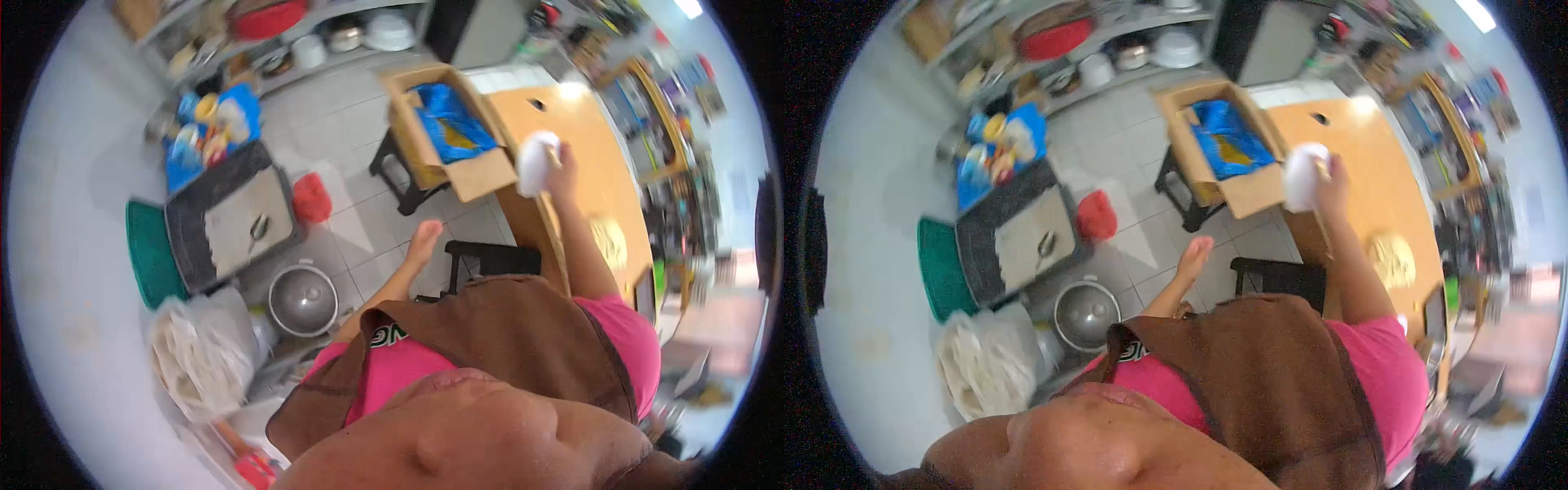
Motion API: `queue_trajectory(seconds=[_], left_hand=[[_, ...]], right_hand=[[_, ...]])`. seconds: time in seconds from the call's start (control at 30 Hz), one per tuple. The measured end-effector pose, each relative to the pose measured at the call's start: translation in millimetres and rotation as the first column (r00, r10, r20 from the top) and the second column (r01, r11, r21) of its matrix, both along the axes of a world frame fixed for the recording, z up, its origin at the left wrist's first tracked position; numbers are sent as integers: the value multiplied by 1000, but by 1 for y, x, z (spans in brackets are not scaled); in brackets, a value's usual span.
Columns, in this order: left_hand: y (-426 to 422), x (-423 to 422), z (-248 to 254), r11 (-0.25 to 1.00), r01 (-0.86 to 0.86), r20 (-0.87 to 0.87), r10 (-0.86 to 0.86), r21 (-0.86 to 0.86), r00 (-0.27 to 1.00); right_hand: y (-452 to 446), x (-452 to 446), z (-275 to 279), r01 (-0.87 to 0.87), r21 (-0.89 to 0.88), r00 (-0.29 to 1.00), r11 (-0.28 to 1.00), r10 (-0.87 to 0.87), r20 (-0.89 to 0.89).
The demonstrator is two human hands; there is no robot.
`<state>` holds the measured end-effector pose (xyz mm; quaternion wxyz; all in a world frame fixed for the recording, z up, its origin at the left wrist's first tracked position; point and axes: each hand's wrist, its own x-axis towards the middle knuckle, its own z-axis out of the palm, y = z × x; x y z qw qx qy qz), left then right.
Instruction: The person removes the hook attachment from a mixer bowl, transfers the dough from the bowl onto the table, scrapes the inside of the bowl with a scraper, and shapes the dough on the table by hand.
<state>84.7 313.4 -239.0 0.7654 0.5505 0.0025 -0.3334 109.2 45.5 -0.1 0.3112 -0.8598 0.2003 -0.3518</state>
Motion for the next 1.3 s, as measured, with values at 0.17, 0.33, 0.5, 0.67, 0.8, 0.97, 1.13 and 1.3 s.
queue_trajectory(seconds=[0.17, 0.33, 0.5, 0.67, 0.8, 0.97, 1.13, 1.3], left_hand=[[-77, 17, 230, 935, 320, 554, -188, -151, 811], [-160, 2, 271, 901, 290, 397, -150, -321, 906], [-238, 8, 208, 970, 227, 342, -186, -85, 921], [-301, 5, 92, 956, 267, -24, -266, 120, 964], [-336, -6, 51, 957, 249, -106, -236, 147, 966], [-375, -25, 48, 929, 286, -31, -287, 235, 957], [-400, -12, 42, 884, 317, 21, -345, 344, 939], [-414, 3, 62, 678, 32, 471, -543, 734, 695]], right_hand=[[18, -39, 70, -185, 530, 966, 828, 53, 255], [-24, -105, 88, -92, 578, 968, 811, -64, 243], [-131, -207, 43, -49, 643, 932, 765, -197, 305], [-263, -336, -52, 147, 860, 808, 488, -561, 180], [-323, -373, -91, 177, 875, 812, 451, -570, 129], [-385, -364, -121, 361, 789, 835, 497, -550, -35], [-414, -341, -129, 402, 771, 818, 494, -572, -60], [-421, -328, -138, 390, 828, 760, 402, -649, -43]])
